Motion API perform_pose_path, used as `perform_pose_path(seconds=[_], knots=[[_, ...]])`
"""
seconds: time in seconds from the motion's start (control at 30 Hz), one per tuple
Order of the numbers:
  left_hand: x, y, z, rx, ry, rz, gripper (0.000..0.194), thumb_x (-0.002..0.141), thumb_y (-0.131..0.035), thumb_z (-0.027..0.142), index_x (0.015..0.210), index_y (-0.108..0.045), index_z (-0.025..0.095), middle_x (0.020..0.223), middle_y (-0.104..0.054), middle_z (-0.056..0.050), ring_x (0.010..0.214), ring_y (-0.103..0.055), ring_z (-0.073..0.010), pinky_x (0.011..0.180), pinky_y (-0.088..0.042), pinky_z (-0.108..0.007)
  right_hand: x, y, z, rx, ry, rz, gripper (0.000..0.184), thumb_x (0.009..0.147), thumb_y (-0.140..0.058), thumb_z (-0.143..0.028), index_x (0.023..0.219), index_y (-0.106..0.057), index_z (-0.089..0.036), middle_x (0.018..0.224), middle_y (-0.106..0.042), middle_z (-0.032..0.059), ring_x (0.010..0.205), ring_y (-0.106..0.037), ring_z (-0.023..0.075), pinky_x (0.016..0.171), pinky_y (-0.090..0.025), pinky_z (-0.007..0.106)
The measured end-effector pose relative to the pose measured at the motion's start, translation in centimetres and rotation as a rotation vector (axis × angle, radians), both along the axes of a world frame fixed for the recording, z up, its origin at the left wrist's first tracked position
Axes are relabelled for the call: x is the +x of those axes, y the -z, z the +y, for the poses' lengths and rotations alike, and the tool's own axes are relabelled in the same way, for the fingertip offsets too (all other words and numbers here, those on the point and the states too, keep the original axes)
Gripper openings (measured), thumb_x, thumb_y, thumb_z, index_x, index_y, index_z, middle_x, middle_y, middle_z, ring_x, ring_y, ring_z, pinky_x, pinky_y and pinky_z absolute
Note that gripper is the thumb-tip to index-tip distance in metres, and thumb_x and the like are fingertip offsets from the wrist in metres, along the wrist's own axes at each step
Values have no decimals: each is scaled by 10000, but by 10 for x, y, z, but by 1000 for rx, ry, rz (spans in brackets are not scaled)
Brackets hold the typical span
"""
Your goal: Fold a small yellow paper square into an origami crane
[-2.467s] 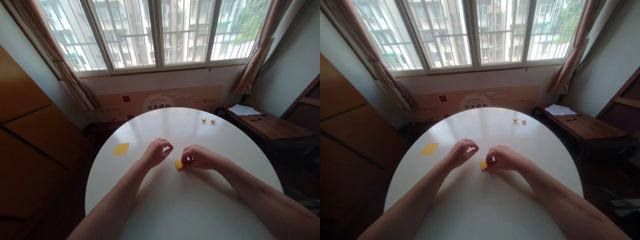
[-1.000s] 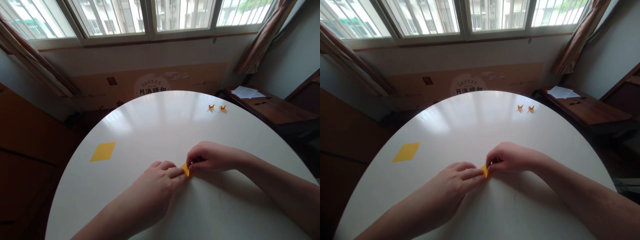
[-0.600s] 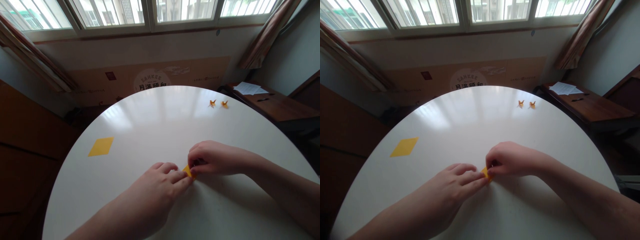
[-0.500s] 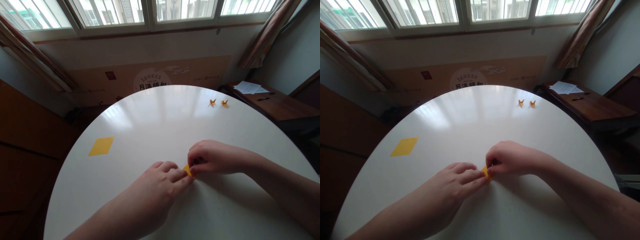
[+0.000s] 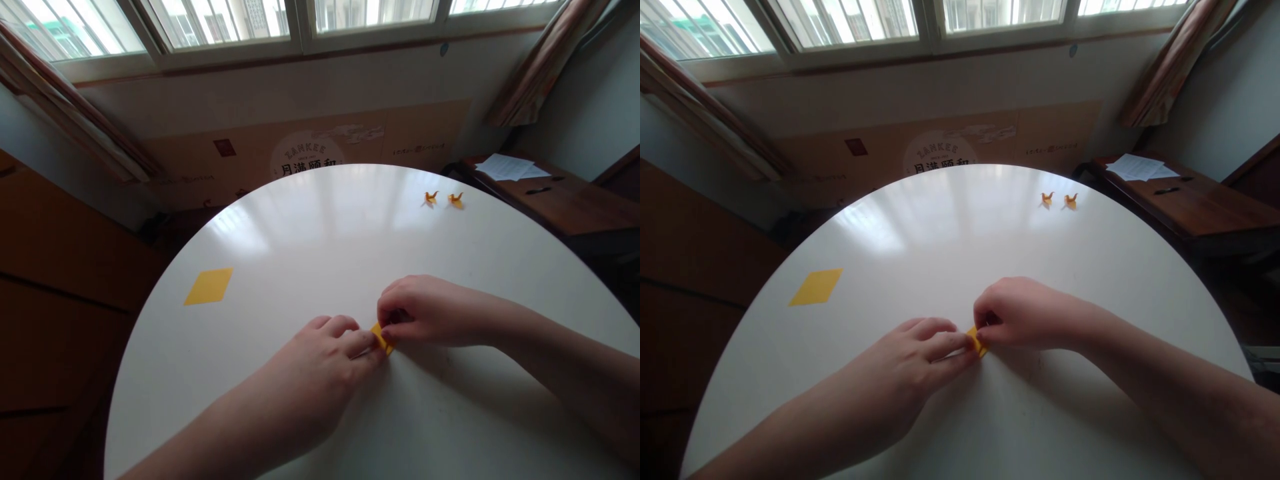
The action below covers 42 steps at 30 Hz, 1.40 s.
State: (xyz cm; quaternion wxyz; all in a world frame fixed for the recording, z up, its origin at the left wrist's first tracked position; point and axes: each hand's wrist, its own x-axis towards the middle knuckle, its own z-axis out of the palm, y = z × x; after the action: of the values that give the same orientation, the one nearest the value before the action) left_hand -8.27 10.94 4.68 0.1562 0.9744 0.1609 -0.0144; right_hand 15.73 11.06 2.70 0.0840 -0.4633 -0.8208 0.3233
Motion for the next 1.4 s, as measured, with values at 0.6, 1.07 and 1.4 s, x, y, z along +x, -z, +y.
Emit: perform_pose_path(seconds=[0.6, 1.07, 1.4], knots=[[-1, -2, 2, -71, -35, -40, 491, 916, -459, 41, 1322, -570, 293, 1260, -672, -3, 1147, -574, -211, 1027, -425, -373, 1, -2, 0, -4, -25, -2, 108, 839, -654, -284, 813, -749, -240, 822, -760, 19, 738, -664, 195, 630, -430, 278], [0, 5, 8, -29, -10, -26, 517, 898, -495, 54, 1322, -597, 332, 1308, -648, 10, 1181, -558, -225, 1048, -397, -380, 3, -1, 2, -13, -43, -11, 117, 851, -642, -251, 830, -757, -246, 836, -765, 16, 747, -665, 197, 650, -424, 279], [-1, 5, 12, -82, -10, -72, 510, 921, -464, 43, 1324, -602, 325, 1320, -656, 28, 1180, -567, -210, 1067, -387, -379, 4, -8, 1, -19, -84, -39, 142, 878, -613, -240, 875, -755, -243, 886, -765, -6, 781, -666, 171, 672, -414, 257]])
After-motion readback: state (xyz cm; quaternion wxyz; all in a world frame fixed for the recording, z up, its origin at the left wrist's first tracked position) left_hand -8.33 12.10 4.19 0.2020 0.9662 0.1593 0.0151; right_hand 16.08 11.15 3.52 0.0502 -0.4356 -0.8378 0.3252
